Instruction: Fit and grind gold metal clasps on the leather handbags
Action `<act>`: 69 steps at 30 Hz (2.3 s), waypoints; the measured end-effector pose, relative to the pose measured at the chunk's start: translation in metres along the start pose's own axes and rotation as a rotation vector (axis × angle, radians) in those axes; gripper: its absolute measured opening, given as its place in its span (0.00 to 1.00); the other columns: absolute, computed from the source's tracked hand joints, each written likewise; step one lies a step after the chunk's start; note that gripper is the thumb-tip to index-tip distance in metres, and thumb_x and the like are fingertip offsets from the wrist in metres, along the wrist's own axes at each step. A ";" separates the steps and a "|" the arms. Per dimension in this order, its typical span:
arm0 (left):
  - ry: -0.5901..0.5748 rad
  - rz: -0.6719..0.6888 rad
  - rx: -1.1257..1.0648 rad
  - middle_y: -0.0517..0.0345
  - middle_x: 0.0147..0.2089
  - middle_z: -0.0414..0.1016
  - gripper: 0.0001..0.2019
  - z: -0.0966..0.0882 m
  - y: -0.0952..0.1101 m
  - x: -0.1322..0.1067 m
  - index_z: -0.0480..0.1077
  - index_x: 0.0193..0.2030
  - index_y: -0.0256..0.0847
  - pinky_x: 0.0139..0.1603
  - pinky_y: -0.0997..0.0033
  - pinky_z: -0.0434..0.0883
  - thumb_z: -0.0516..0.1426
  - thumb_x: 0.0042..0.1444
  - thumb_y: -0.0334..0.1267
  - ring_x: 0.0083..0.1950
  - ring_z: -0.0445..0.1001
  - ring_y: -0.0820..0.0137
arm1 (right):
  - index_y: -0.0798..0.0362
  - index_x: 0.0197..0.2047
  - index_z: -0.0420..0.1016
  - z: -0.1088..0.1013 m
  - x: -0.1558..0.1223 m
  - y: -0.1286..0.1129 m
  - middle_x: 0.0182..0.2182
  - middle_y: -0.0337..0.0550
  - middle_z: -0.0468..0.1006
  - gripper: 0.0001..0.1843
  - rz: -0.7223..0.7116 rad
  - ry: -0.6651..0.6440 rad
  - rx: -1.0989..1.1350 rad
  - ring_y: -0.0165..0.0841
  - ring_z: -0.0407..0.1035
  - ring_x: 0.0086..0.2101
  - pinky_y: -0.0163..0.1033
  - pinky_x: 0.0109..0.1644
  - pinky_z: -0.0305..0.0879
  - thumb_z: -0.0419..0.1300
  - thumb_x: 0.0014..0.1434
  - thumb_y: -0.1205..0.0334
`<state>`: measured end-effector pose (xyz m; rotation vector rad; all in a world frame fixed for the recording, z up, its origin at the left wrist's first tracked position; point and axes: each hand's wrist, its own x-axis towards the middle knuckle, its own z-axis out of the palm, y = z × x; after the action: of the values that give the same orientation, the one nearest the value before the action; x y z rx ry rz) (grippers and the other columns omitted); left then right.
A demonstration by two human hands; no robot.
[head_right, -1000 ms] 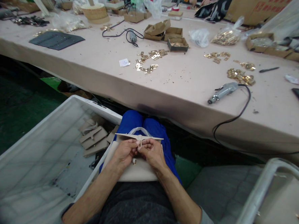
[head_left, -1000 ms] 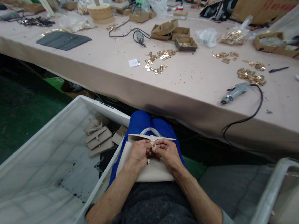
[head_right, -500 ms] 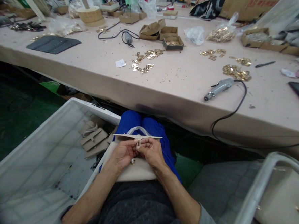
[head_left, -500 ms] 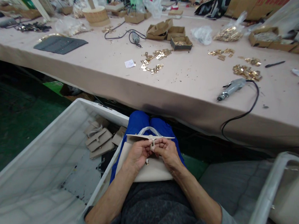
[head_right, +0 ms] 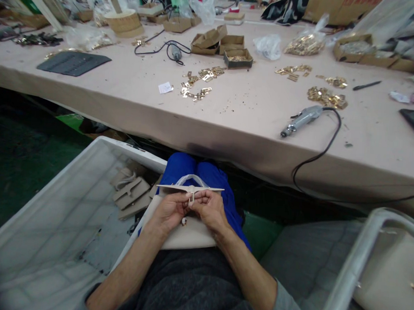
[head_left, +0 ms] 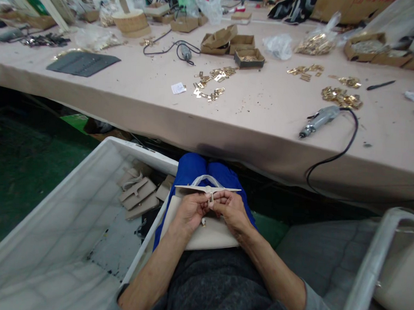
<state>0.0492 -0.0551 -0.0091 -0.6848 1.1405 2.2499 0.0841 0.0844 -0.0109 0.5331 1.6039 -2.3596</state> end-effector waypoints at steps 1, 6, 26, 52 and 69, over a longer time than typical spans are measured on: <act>0.002 -0.003 0.009 0.55 0.27 0.75 0.11 0.000 0.000 0.000 0.76 0.32 0.30 0.26 0.76 0.70 0.70 0.40 0.26 0.25 0.71 0.73 | 0.57 0.35 0.77 0.000 0.000 0.000 0.24 0.41 0.78 0.19 0.003 -0.001 0.000 0.28 0.67 0.21 0.32 0.26 0.60 0.75 0.39 0.61; -0.010 -0.025 0.049 0.56 0.23 0.72 0.10 -0.003 0.000 0.002 0.76 0.30 0.29 0.23 0.76 0.65 0.71 0.41 0.28 0.22 0.68 0.75 | 0.57 0.34 0.76 0.001 -0.002 -0.004 0.24 0.42 0.79 0.20 0.019 0.015 -0.014 0.29 0.68 0.22 0.32 0.26 0.61 0.76 0.38 0.60; -0.024 -0.004 -0.036 0.58 0.25 0.70 0.09 -0.004 0.005 0.007 0.75 0.28 0.30 0.21 0.80 0.63 0.69 0.41 0.28 0.22 0.63 0.79 | 0.50 0.51 0.79 -0.013 0.002 -0.013 0.48 0.51 0.76 0.10 -1.011 -0.177 -0.987 0.39 0.71 0.45 0.45 0.49 0.71 0.60 0.69 0.67; 0.031 0.656 0.648 0.52 0.29 0.82 0.16 0.020 0.003 -0.015 0.80 0.53 0.32 0.28 0.73 0.78 0.61 0.61 0.38 0.27 0.80 0.66 | 0.54 0.31 0.73 -0.003 0.036 -0.049 0.25 0.37 0.71 0.21 -0.496 -0.091 -0.641 0.30 0.63 0.27 0.36 0.33 0.58 0.56 0.70 0.48; 0.053 0.602 0.575 0.58 0.20 0.75 0.17 0.025 0.009 -0.009 0.82 0.42 0.32 0.17 0.79 0.67 0.66 0.59 0.48 0.15 0.68 0.75 | 0.54 0.28 0.69 -0.007 0.046 -0.043 0.23 0.36 0.68 0.24 -0.476 -0.079 -0.590 0.29 0.61 0.26 0.35 0.31 0.57 0.57 0.70 0.45</act>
<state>0.0451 -0.0404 0.0147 -0.1718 2.1182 2.1616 0.0268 0.1075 0.0034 -0.0741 2.4536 -1.9714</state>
